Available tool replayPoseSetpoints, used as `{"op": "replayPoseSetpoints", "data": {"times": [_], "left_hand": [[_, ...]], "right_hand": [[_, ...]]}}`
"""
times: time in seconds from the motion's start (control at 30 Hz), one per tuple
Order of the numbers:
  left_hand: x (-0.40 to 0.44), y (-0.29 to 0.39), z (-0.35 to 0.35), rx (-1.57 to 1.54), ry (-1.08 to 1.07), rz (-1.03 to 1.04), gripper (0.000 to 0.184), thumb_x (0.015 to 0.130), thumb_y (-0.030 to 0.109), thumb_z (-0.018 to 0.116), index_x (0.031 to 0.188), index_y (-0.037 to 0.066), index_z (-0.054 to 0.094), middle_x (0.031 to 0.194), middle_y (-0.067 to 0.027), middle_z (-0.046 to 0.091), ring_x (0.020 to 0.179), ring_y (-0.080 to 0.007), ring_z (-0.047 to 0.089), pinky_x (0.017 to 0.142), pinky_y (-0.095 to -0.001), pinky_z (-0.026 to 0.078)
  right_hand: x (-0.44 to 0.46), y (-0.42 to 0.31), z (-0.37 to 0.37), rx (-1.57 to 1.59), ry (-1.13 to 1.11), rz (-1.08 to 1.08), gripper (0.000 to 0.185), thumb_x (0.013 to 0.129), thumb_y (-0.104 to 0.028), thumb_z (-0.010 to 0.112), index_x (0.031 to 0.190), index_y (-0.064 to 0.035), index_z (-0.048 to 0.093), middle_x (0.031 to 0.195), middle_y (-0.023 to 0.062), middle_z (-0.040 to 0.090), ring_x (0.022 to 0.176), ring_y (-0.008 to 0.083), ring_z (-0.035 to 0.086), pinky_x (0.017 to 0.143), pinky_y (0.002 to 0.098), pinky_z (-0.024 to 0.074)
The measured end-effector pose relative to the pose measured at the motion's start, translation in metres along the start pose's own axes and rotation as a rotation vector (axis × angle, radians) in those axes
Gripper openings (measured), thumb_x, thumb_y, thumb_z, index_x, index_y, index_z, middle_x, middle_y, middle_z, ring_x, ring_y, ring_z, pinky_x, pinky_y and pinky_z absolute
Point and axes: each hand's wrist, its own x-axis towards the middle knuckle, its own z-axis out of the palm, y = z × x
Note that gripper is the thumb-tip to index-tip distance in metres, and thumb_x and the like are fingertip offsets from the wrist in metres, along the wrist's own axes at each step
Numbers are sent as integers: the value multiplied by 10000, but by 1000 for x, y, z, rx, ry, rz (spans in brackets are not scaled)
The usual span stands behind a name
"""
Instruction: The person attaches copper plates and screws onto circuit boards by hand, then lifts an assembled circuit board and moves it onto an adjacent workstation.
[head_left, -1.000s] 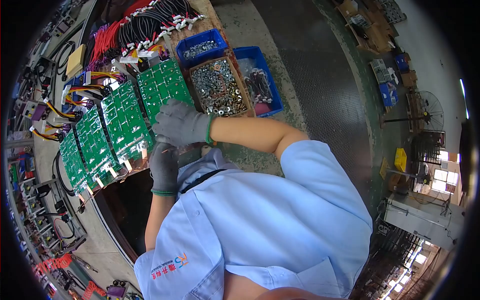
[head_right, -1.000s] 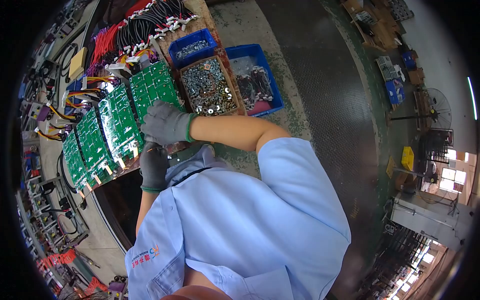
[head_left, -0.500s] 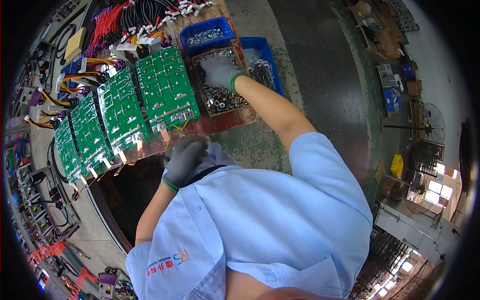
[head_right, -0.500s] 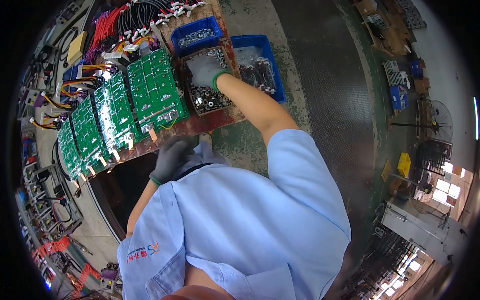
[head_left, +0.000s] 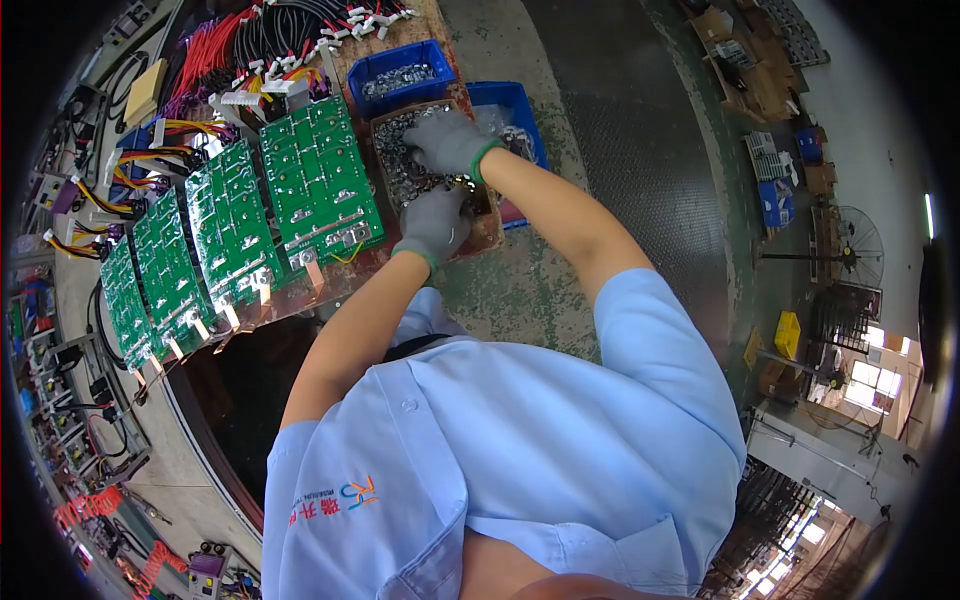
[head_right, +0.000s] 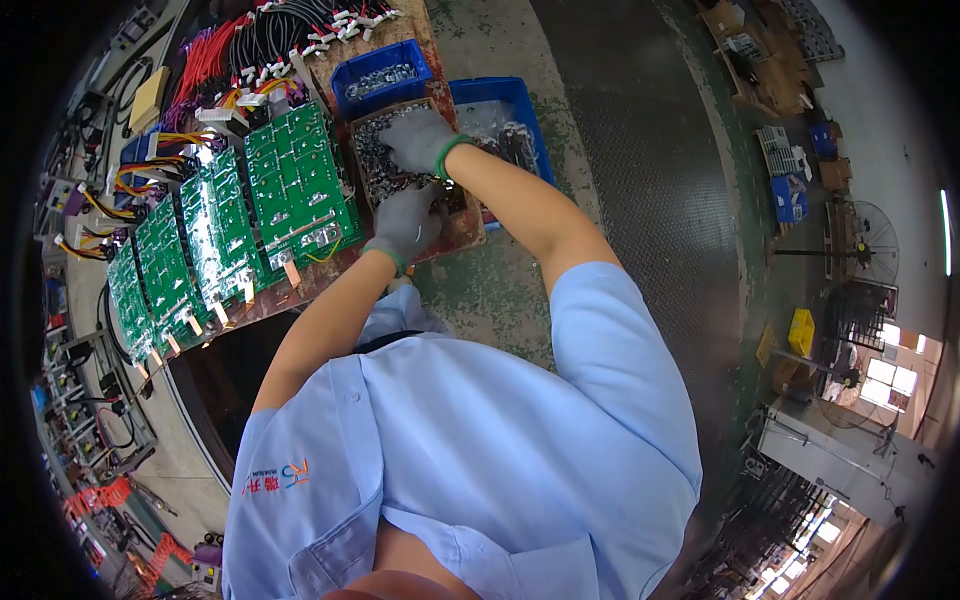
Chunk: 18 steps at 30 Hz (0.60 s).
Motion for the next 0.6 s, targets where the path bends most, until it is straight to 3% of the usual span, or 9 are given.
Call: {"op": "replayPoseSetpoints", "data": {"times": [0.13,0.17,0.23,0.33,0.43,0.5,0.6], "left_hand": [[30,-10,17,42,77,66,297,864,272,583,1134,185,671,1053,-177,655,922,-377,656,825,-489,517],[35,-9,15,53,-20,52,295,862,273,584,1128,185,676,1073,-177,650,924,-377,655,827,-488,518],[37,-7,8,65,-114,42,293,860,275,585,1122,186,681,1093,-177,645,926,-378,654,829,-486,519],[27,-4,7,30,-95,21,262,859,272,589,1078,172,692,1111,-165,633,933,-377,654,823,-479,523],[19,-10,16,-24,34,38,274,850,255,601,1098,161,670,1122,-157,612,947,-377,649,813,-480,528],[16,-8,13,-91,195,-112,317,847,241,609,1152,157,635,1148,-143,590,962,-365,649,808,-487,531],[23,-15,12,82,86,-58,354,849,245,615,1190,151,602,1203,-146,558,975,-357,650,799,-496,536]], "right_hand": [[-6,16,7,78,35,24,253,906,-289,578,1098,-142,653,1025,106,685,998,301,654,860,459,500],[-9,21,11,76,33,22,253,906,-289,578,1098,-142,653,1025,106,685,998,301,654,860,459,500],[-13,32,13,285,200,131,260,906,-308,578,1106,-162,656,1047,116,687,982,313,659,841,457,513],[-19,39,12,497,236,283,262,909,-314,572,1100,-155,655,1074,107,688,1002,311,652,865,456,503],[-29,44,14,413,161,140,288,911,-311,562,1146,-165,645,1123,108,677,1035,307,643,889,452,497],[-29,41,16,355,147,142,300,911,-302,556,1168,-174,643,1143,106,669,1049,304,638,894,450,499],[-30,39,18,271,120,134,323,907,-287,550,1198,-189,647,1165,110,656,1065,302,634,902,453,501]]}}
